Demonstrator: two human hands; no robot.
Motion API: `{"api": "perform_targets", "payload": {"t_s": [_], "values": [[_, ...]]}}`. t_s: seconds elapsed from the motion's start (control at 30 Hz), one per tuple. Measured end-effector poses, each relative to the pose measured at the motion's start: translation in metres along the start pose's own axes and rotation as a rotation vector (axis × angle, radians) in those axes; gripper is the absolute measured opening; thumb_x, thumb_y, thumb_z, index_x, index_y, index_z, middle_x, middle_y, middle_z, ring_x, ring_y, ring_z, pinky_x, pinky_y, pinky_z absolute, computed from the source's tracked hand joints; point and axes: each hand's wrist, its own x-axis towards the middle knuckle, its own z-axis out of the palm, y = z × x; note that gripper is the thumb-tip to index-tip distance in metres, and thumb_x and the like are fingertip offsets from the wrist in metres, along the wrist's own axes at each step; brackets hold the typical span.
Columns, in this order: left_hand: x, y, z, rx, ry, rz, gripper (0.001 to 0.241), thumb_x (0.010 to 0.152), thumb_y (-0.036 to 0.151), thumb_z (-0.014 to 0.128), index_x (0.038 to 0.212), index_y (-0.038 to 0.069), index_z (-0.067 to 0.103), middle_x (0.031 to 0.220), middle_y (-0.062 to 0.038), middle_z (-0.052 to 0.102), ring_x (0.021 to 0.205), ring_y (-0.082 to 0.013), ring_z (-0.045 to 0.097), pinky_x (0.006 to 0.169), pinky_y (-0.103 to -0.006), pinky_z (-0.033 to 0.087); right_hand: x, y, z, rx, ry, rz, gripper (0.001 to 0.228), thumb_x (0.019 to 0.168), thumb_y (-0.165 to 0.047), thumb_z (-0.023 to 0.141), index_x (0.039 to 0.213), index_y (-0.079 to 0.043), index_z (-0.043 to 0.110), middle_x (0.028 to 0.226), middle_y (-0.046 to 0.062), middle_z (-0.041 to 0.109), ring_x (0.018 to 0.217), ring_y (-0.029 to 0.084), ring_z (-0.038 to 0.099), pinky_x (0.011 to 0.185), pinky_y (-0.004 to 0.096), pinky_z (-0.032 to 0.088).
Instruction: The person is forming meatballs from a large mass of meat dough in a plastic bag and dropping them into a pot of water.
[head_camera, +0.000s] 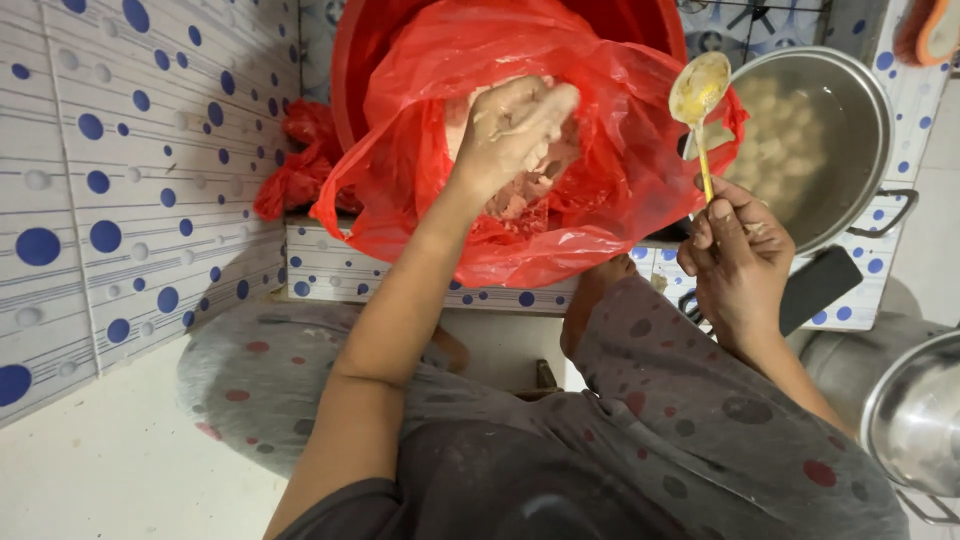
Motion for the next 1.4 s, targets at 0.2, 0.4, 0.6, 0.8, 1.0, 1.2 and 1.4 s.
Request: {"api": "perform_targets", "payload": {"t_s": [0.2, 0.4, 0.6, 0.8, 1.0, 1.2, 1.4], "values": [[0.007, -0.023, -0.001, 0.067, 0.029, 0.235, 0.026, 0.082, 0.006, 0.088, 0.103, 0.007, 0.072, 0.106, -0.008, 0.078, 0.102, -0.0172, 0.076, 0.098, -0.0292, 0.064, -0.001, -0.002, 0.003, -0.040, -0.011, 0.002, 0.036, 0.109, -0.023, 0.057, 0.138, -0.001, 0.060, 0.069, -0.001, 0.046, 0.052, 0.005, 0.032, 0.051, 0.023, 0.030], [0.009, -0.046, -0.004, 0.145, 0.186, 0.009, 0.030, 0.082, 0.008, 0.085, 0.110, 0.010, 0.073, 0.086, -0.005, 0.074, 0.066, -0.0106, 0.072, 0.045, -0.0259, 0.064, 0.000, -0.002, 0.002, -0.062, 0.001, 0.012, 0.038, 0.108, -0.024, 0.059, 0.138, -0.001, 0.060, 0.070, 0.000, 0.048, 0.051, 0.006, 0.034, 0.051, 0.023, 0.033], [0.000, 0.010, 0.003, 0.270, -0.039, 0.009, 0.032, 0.082, 0.043, 0.079, 0.083, 0.020, 0.058, 0.076, 0.007, 0.055, 0.065, -0.0069, 0.052, 0.062, -0.0247, 0.051, 0.005, -0.005, 0.001, -0.180, 0.020, -0.060, 0.029, 0.113, -0.016, 0.053, 0.136, -0.001, 0.062, 0.071, 0.000, 0.047, 0.050, 0.006, 0.034, 0.051, 0.022, 0.037], [0.003, -0.017, 0.008, -0.091, -0.003, 0.000, 0.026, 0.080, -0.002, 0.085, 0.100, 0.001, 0.069, 0.099, -0.018, 0.078, 0.099, -0.0241, 0.079, 0.092, -0.0295, 0.067, 0.008, -0.013, 0.003, -0.549, -0.066, -0.329, 0.024, 0.117, 0.000, 0.049, 0.135, 0.011, 0.061, 0.081, 0.010, 0.053, 0.061, 0.012, 0.045, 0.051, 0.025, 0.038], [-0.001, -0.014, 0.006, 0.204, 0.014, 0.146, 0.035, 0.078, 0.010, 0.091, 0.107, 0.008, 0.071, 0.109, -0.007, 0.078, 0.105, -0.0159, 0.076, 0.098, -0.0249, 0.060, 0.020, -0.029, 0.017, -1.080, -0.278, -0.846, 0.029, 0.110, 0.017, 0.056, 0.138, 0.014, 0.063, 0.112, 0.028, 0.073, 0.082, 0.030, 0.068, 0.079, 0.040, 0.060], [0.008, -0.048, 0.008, 0.142, 0.187, -0.196, 0.042, 0.071, 0.012, 0.092, 0.107, 0.006, 0.069, 0.094, -0.008, 0.080, 0.093, -0.0170, 0.080, 0.084, -0.0263, 0.067, 0.019, -0.014, 0.029, -1.357, -0.213, -0.993, 0.048, 0.101, 0.018, 0.055, 0.145, -0.001, 0.060, 0.119, 0.019, 0.076, 0.098, 0.030, 0.076, 0.056, 0.038, 0.056], [0.010, -0.059, 0.006, 0.095, 0.150, 0.022, 0.020, 0.072, 0.007, 0.092, 0.087, 0.010, 0.078, 0.086, -0.006, 0.082, 0.082, -0.0149, 0.079, 0.074, -0.0290, 0.067, 0.021, 0.007, 0.023, -1.402, -0.286, -0.869, 0.072, 0.081, 0.016, 0.050, 0.151, -0.002, 0.054, 0.089, 0.019, 0.063, 0.074, 0.031, 0.065, 0.052, 0.042, 0.051]]}}
